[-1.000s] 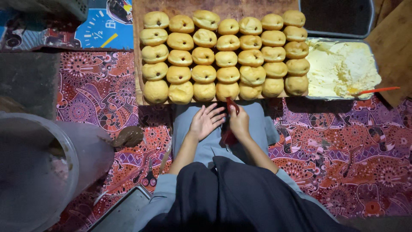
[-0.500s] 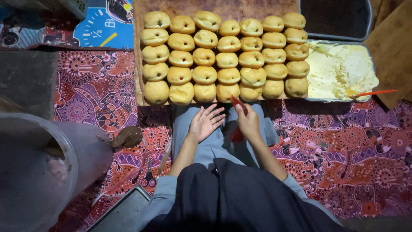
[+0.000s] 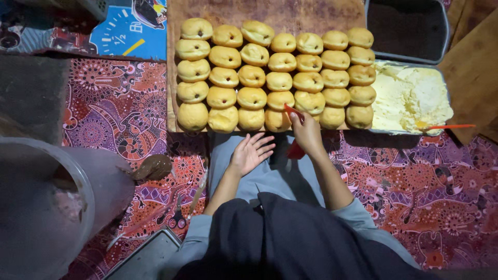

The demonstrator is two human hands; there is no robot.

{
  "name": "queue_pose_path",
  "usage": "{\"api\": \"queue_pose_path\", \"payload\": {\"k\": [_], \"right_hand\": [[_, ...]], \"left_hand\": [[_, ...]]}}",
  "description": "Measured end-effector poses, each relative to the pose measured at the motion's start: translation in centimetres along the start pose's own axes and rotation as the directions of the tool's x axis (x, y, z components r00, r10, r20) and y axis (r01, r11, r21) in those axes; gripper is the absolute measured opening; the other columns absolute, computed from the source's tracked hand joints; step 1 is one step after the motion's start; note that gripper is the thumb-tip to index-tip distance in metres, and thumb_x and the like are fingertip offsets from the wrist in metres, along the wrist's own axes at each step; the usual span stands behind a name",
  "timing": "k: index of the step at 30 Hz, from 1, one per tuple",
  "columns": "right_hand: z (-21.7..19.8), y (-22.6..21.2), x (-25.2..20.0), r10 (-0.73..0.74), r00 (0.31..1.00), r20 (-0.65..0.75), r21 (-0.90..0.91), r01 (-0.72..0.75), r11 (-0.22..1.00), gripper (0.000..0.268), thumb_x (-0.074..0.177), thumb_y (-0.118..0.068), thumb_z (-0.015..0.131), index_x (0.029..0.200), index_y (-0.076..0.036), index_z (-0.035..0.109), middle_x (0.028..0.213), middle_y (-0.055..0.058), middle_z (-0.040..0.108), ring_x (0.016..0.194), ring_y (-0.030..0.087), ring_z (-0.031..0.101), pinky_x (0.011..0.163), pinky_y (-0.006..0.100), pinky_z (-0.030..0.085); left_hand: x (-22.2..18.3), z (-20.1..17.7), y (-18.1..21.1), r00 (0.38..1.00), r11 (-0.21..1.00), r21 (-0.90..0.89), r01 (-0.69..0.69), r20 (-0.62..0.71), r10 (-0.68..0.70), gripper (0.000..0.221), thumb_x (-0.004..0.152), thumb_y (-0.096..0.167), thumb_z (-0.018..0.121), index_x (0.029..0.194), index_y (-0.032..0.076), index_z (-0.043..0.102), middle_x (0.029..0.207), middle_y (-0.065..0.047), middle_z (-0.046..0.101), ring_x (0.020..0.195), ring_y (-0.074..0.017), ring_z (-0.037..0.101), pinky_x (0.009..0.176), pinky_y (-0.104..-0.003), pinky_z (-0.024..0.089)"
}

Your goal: The person fills rows of small round buns with a brown paste using a piping bag, then switches to a red piping bag to add a second filling. The filled buns remain on a wooden tray, which is later placed into a white plastic crate.

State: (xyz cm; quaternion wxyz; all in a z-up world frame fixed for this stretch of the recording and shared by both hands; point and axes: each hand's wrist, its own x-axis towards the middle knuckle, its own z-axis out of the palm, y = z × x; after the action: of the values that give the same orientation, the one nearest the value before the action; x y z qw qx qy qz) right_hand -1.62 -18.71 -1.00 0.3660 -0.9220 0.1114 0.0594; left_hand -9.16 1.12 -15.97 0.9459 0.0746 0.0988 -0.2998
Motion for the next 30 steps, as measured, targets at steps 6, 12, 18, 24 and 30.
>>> {"api": "queue_pose_path", "payload": {"k": [6,12,18,24,30], "right_hand": [[0.2,-0.2,1.7,-0.160,0.987,-0.008,-0.058,0.159,0.986,0.035,0.099,-0.030,0.060,0.112,-0.001,0.074,0.085,0.026,0.071,0.080,0.041,0.072,0.069,0.048,0.054],[2.1,0.2,3.6,-0.130,0.992,0.007,-0.230,0.128,0.965,0.040,0.103,-0.033,0.063,0.098,0.006,0.071,0.087,0.031,0.069,0.086,0.047,0.069,0.075,0.051,0.054],[2.4,0.8,3.4,-0.183,0.982,-0.039,-0.121,0.177,0.977,0.031,0.099,-0.028,0.062,0.103,0.001,0.073,0.089,0.027,0.071,0.086,0.045,0.070,0.073,0.050,0.054],[2.0,1.6,2.6,-0.233,0.971,-0.056,-0.140,0.224,0.965,0.029,0.100,-0.025,0.060,0.110,0.000,0.071,0.092,0.028,0.071,0.087,0.046,0.069,0.075,0.051,0.054],[1.5,1.6,2.1,-0.131,0.991,-0.031,-0.172,0.124,0.977,0.031,0.101,-0.028,0.060,0.108,0.000,0.071,0.085,0.030,0.069,0.082,0.048,0.068,0.071,0.054,0.053]], "left_hand": [[0.3,-0.7,-0.1,1.000,1.000,-0.021,0.012,0.011,-0.012,0.059,0.107,0.049,0.043,0.146,0.006,0.046,0.151,-0.023,0.050,0.133,-0.0403,0.054,0.112,-0.052,0.044],[0.6,-0.8,-0.1,1.000,0.999,-0.030,0.019,-0.006,-0.020,0.058,0.106,0.048,0.045,0.145,0.006,0.046,0.151,-0.022,0.050,0.134,-0.0411,0.053,0.112,-0.053,0.043],[0.6,-0.6,0.0,1.000,1.000,-0.017,0.023,0.000,-0.023,0.056,0.106,0.048,0.045,0.144,0.006,0.047,0.151,-0.022,0.050,0.133,-0.0407,0.054,0.112,-0.052,0.043],[0.5,-0.4,0.0,1.000,1.000,-0.009,0.023,0.001,-0.023,0.056,0.107,0.048,0.044,0.144,0.006,0.047,0.151,-0.022,0.050,0.133,-0.0391,0.054,0.112,-0.052,0.043],[0.4,-0.2,0.0,1.000,1.000,-0.005,0.028,-0.004,-0.028,0.057,0.107,0.048,0.043,0.146,0.006,0.046,0.151,-0.023,0.050,0.133,-0.0385,0.054,0.113,-0.051,0.043]]}}
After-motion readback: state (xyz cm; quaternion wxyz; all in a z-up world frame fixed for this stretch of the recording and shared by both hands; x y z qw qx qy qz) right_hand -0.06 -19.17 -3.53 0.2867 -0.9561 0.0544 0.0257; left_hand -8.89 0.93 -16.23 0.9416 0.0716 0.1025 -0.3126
